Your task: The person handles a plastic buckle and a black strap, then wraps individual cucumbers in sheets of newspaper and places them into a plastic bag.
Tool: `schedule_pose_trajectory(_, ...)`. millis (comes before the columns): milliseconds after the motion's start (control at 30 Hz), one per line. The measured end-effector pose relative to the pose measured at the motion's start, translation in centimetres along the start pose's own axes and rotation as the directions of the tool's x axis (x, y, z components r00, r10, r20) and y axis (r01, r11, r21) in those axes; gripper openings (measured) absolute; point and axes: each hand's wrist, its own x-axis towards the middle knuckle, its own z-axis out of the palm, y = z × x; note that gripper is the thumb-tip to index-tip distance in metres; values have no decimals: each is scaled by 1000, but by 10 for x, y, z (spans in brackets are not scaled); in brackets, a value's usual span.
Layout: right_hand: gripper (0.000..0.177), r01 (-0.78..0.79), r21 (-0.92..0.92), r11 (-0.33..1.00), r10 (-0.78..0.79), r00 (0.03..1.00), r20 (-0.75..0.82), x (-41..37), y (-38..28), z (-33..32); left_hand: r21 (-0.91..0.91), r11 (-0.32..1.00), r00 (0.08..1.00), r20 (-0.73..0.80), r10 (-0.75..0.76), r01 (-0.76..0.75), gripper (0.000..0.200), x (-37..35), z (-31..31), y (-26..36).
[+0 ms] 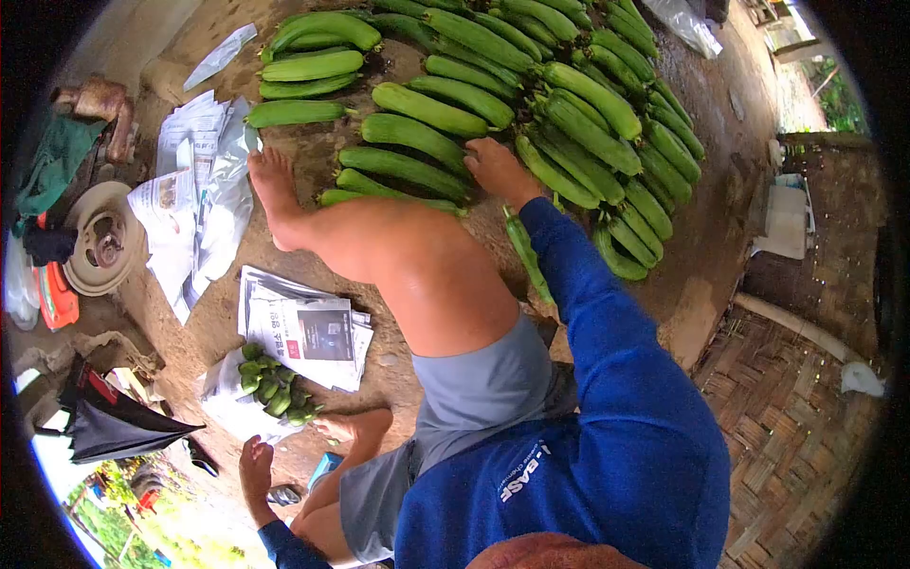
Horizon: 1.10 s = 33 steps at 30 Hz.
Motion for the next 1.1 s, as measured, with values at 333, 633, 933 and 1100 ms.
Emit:
schedule_pose_trajectory(333,26,62,-165,984,-4,943,333,20,-84,19,86,986,990,9,143,-143,47,5,15,66)
schedule_pose_trajectory(633,48,181,-45,982,-136,860,491,67,-50,58,-47,960,960,34,277,-275,46,-4,63,138)
schedule_pose_trajectory(933,63,-130,199,971,-10,814,581,103,-114,-59,-26,905,900,89,426,-425,48,10,87,143)
schedule_pose_trajectory(1100,66,-178,530,829,-145,847,512,116,-236,-145,-45,900,899,43,436,-434,45,15,76,158)
